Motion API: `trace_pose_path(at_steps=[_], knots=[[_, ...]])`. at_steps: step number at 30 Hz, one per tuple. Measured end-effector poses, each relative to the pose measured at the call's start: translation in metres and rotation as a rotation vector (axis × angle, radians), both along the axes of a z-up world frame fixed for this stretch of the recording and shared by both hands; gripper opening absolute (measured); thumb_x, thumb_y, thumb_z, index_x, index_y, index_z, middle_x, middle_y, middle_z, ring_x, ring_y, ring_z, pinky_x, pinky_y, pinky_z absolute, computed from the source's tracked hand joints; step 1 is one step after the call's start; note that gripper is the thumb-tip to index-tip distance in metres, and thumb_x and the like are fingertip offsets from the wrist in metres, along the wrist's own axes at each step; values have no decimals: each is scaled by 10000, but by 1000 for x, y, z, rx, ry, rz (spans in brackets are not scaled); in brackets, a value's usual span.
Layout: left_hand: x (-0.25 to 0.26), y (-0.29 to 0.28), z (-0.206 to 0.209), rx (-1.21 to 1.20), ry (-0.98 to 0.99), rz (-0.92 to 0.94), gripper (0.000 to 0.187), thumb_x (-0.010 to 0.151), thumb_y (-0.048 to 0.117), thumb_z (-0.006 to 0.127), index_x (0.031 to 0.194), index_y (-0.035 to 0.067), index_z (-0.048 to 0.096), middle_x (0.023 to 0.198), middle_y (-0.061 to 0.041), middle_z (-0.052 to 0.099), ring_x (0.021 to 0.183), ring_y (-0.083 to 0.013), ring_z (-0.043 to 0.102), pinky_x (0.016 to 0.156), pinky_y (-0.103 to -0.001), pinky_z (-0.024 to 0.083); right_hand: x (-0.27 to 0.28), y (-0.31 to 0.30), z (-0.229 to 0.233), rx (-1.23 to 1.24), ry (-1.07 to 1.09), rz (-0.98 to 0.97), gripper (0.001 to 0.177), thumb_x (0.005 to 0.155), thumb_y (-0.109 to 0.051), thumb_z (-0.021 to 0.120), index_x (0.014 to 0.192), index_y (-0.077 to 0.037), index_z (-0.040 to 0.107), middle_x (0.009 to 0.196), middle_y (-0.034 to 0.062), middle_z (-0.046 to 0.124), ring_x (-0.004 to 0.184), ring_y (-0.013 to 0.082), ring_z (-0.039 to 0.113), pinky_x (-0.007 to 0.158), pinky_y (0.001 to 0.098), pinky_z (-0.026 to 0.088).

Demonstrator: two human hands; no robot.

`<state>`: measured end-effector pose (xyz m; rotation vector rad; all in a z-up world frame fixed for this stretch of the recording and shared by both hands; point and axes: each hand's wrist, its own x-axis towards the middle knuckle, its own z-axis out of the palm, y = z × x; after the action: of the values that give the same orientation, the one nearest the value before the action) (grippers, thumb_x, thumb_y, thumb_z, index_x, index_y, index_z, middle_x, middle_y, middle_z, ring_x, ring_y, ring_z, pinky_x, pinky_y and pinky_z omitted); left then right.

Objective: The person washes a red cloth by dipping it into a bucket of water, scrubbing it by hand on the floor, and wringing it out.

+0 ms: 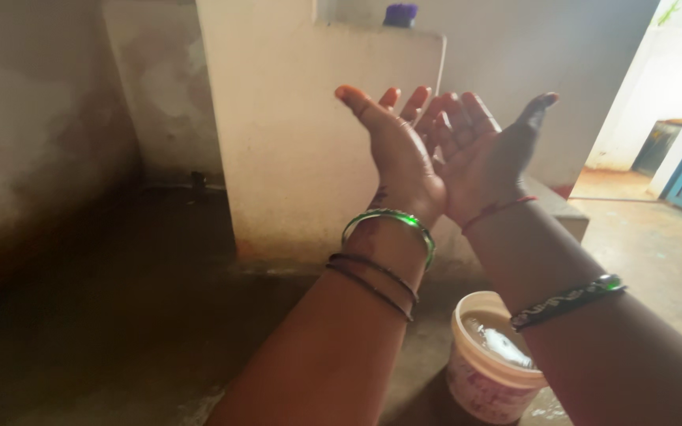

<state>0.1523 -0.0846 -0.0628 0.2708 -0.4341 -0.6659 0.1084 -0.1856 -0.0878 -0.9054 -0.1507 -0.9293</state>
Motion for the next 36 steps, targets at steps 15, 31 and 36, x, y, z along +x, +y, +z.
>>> trace_pose_path(at_steps=[15, 31, 36], knots=[[84, 92, -22, 171, 128, 254, 935, 846, 835, 237, 1403, 124, 476, 1398, -153, 621, 1208, -300, 630, 1109, -440, 382, 100, 105, -21, 305, 106, 120, 1010, 839, -849, 263, 1436, -78, 526, 1405, 102, 635, 1345, 250, 549, 1143, 501, 407], [-5, 104, -48, 143, 130, 211, 948, 829, 856, 210, 1455, 175, 414, 1438, -94, 595, 1266, -266, 599, 1156, -447, 299, 16, 106, -52, 355, 59, 192, 1027, 841, -848, 241, 1438, -63, 527, 1412, 120, 641, 1325, 259, 584, 1140, 523, 412], [-16, 105, -57, 155, 117, 240, 959, 840, 854, 220, 1458, 148, 416, 1424, -122, 601, 1266, -298, 591, 1153, -438, 356, 6, 109, -63, 385, 77, 181, 1012, 848, -836, 250, 1431, -61, 540, 1405, 112, 642, 1297, 249, 593, 1131, 510, 418]])
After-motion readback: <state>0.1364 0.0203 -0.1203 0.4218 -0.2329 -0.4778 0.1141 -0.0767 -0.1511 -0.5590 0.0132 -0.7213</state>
